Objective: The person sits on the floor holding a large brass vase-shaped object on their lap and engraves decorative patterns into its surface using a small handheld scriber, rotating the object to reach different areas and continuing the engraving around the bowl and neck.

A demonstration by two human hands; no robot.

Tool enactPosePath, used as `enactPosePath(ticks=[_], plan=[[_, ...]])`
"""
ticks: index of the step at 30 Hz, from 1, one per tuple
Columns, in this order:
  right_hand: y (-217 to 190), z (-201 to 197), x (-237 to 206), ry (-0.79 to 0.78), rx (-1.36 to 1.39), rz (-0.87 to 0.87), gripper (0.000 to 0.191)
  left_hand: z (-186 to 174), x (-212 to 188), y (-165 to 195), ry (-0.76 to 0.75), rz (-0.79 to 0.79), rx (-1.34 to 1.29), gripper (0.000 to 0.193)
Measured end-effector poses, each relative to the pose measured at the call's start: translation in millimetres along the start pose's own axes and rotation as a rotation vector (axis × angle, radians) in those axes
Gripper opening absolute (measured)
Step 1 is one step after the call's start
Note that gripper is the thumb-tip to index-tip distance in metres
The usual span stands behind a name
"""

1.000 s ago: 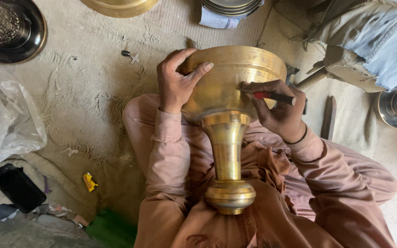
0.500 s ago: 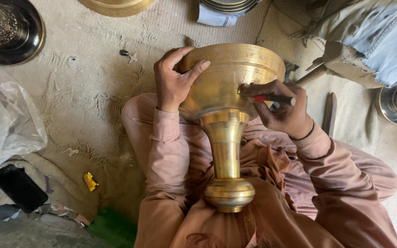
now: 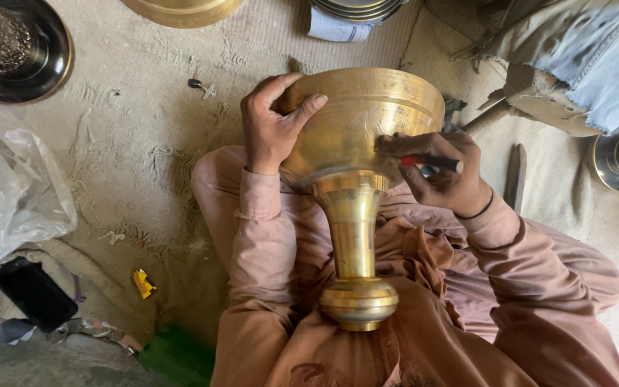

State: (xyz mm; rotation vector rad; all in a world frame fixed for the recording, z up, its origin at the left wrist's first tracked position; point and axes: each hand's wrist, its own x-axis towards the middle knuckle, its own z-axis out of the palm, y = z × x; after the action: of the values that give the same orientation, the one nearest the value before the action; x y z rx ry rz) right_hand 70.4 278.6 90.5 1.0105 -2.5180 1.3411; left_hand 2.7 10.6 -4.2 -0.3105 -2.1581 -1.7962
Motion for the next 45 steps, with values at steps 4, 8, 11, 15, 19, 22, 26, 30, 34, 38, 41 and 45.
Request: enactPosePath(ticks=[4, 8, 11, 15, 19, 22, 26, 30, 34, 38, 41, 45], plan=[[2.8, -2.1, -1.5, -0.008, -0.011, -0.036, 0.018, 0.8, 0.8, 2.5, -0.020, -0.080, -0.054, 0.054], [5.4, -0.5, -5.5, 0.012, -0.030, -0.058, 0.015, -0.3, 0.9, 4.0, -0.016, -0.035, -0.019, 0.052], [9.6, -2.0, -10.7, 0.016, -0.047, -0.067, 0.016, 1.7, 1.7, 4.2, 0.003, -0.040, -0.036, 0.052], [18.3, -2.3, -19.9, -0.001, -0.050, -0.066, 0.017, 1.2, 1.4, 5.7, -0.015, -0.047, -0.059, 0.051], [26.1, 2.4, -28.8, 0.061, -0.033, -0.133, 0.014, 1.3, 0.1, 8.2, -0.002, -0.059, -0.031, 0.050], [29.6, 18.0, -31.8, 0.227, -0.008, -0.201, 0.012, 1.3, 2.5, 7.1, 0.008, -0.053, -0.030, 0.050], [18.9, 50.9, -37.6, 0.460, -0.052, 0.010, 0.011, 1.9, 1.1, 5.7, 0.019, -0.045, 0.002, 0.050], [8.2, 66.5, -29.4, 0.442, 0.252, 0.077, 0.007, 2.3, 0.6, 5.4, -0.003, -0.087, -0.055, 0.052], [-0.8, 67.0, -17.9, 0.453, 0.143, 0.175, 0.015, 2.4, -0.2, 5.0, -0.002, -0.085, -0.041, 0.053], [-0.7, 66.7, -11.1, 0.497, 0.127, 0.247, 0.016, 1.9, -0.4, 3.1, -0.005, -0.100, -0.046, 0.054], [1.8, 68.0, -10.6, 0.509, 0.139, 0.236, 0.015, 1.5, -0.4, 2.2, 0.009, -0.073, -0.034, 0.054], [2.8, 68.7, -10.7, 0.516, 0.148, 0.218, 0.016, 1.8, -0.6, 2.5, 0.014, -0.055, -0.036, 0.054]])
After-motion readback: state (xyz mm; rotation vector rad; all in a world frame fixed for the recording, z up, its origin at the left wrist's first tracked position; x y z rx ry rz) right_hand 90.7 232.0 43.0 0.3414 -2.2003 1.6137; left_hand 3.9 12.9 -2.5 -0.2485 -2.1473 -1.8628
